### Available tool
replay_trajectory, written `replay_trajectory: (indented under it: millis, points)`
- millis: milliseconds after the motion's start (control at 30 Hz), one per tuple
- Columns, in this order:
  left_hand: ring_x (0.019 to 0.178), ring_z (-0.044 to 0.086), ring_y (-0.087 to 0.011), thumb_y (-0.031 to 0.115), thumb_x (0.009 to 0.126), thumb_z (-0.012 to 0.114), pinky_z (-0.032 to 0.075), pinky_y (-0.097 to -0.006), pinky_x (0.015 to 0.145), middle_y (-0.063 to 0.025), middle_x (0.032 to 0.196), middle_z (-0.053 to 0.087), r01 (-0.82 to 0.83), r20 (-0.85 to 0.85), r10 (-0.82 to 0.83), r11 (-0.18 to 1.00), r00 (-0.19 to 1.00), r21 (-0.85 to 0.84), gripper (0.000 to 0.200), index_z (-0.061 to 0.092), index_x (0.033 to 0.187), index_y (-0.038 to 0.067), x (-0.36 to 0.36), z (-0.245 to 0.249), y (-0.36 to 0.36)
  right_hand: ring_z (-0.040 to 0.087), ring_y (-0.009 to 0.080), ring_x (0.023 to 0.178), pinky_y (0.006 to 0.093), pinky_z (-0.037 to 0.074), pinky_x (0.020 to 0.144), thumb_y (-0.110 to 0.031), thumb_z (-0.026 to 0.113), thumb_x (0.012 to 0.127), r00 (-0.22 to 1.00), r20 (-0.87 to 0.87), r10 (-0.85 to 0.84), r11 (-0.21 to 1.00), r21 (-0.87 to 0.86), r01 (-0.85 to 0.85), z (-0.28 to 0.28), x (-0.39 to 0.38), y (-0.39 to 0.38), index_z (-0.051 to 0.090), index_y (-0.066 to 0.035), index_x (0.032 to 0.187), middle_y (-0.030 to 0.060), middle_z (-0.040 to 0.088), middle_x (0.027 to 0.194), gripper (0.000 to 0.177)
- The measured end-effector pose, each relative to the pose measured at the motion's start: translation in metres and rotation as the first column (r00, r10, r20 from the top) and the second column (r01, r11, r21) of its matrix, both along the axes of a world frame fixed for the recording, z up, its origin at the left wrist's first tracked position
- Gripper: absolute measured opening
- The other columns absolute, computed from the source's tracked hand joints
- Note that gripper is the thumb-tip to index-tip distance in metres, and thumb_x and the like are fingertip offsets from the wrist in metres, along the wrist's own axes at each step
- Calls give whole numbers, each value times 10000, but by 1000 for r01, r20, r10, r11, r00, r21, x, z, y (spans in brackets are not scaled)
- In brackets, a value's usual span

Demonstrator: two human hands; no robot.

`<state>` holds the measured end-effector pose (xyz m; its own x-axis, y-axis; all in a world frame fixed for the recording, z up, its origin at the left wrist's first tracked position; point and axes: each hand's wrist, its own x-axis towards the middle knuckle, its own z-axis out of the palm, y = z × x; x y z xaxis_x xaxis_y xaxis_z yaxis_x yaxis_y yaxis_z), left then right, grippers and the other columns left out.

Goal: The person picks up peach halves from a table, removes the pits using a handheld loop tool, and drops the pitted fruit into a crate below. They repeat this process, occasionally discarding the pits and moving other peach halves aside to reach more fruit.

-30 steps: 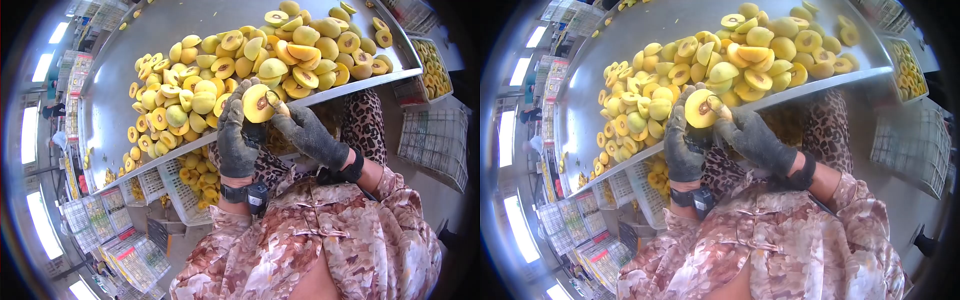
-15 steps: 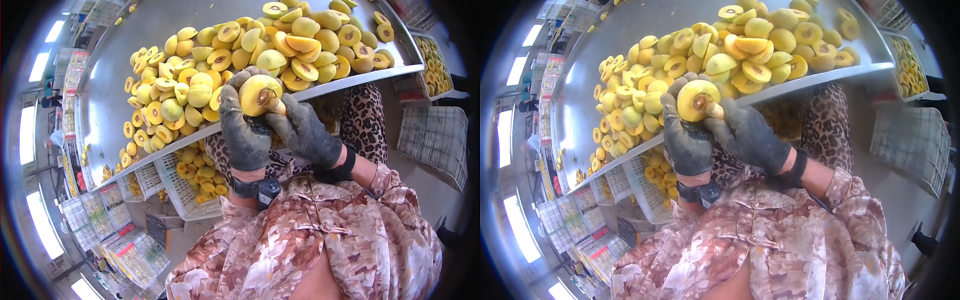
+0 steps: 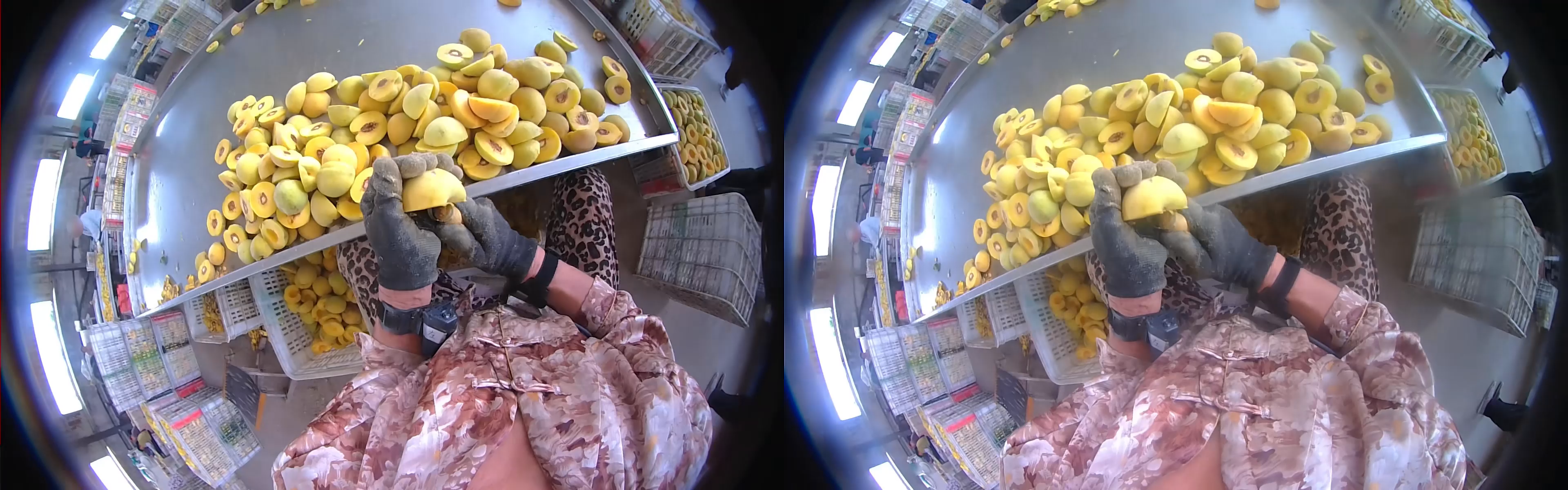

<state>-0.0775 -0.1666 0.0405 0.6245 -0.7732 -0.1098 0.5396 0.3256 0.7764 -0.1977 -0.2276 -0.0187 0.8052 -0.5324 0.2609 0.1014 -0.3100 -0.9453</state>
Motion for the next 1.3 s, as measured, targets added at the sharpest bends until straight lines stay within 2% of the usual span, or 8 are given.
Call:
replay_trajectory:
  millis: [167,433,600,733,867,967,1133,1300]
  points:
    - [868,697,-280,334,1097,500,591,-371,757,-175,969,707,-91,171,91,996,981,-8,394,655,959,-1,-4,14,10,727,358,940,420,564,848,-223,572,1016,984,148,101,882,443,-158,8,6,25,649,-25,1260,198,731,1077,324]
    - [873,690,-307,312,1111,427,581,-398,772,-169,959,679,35,443,23,992,896,-122,405,614,946,-6,-8,31,33,707,327,943,395,553,839,-209,620,987,960,258,109,982,-177,-64,16,5,12,670,-25,1168,173,718,995,263]
    - [813,699,-309,325,1080,505,571,-408,748,-178,884,696,-5,623,187,959,760,-282,428,621,844,-13,-18,44,40,676,271,878,378,532,795,-230,631,1013,968,209,136,969,173,-174,45,-18,38,672,1,1207,127,719,995,304]
    - [731,707,-266,320,1092,534,592,-389,713,-148,791,698,-1,293,71,972,953,-234,445,633,802,-3,-17,43,25,524,84,662,253,430,597,-333,633,1043,919,226,323,560,737,-378,49,-40,35,695,-53,1062,-37,599,804,288]
    - [725,718,-286,360,1097,513,621,-411,706,-148,779,691,9,135,8,992,991,-124,463,616,799,21,-19,28,14,446,29,592,196,335,522,-364,667,1025,923,12,385,524,820,-230,79,-40,12,672,-84,1021,-72,545,755,280]
    - [717,724,-297,410,1096,507,626,-417,655,-159,799,693,110,178,-72,970,981,-217,492,609,805,28,-20,22,10,542,81,646,248,433,573,-377,674,1018,916,48,399,570,769,-289,42,-44,4,672,-56,1111,-54,623,817,334]
    - [705,707,-325,463,1094,490,625,-421,669,-158,800,671,186,-25,-186,982,982,-32,503,600,833,47,-22,22,5,696,292,811,394,532,739,-251,631,1002,987,128,102,993,-71,-94,10,-36,16,631,-20,1210,160,705,906,311]
    - [767,703,-332,510,1112,396,593,-411,685,-196,856,701,-13,32,13,1000,999,-18,567,630,879,49,26,10,62,668,352,754,405,511,656,-212,639,985,983,176,48,999,-5,-48,28,-51,31,604,-14,1158,158,660,833,265]
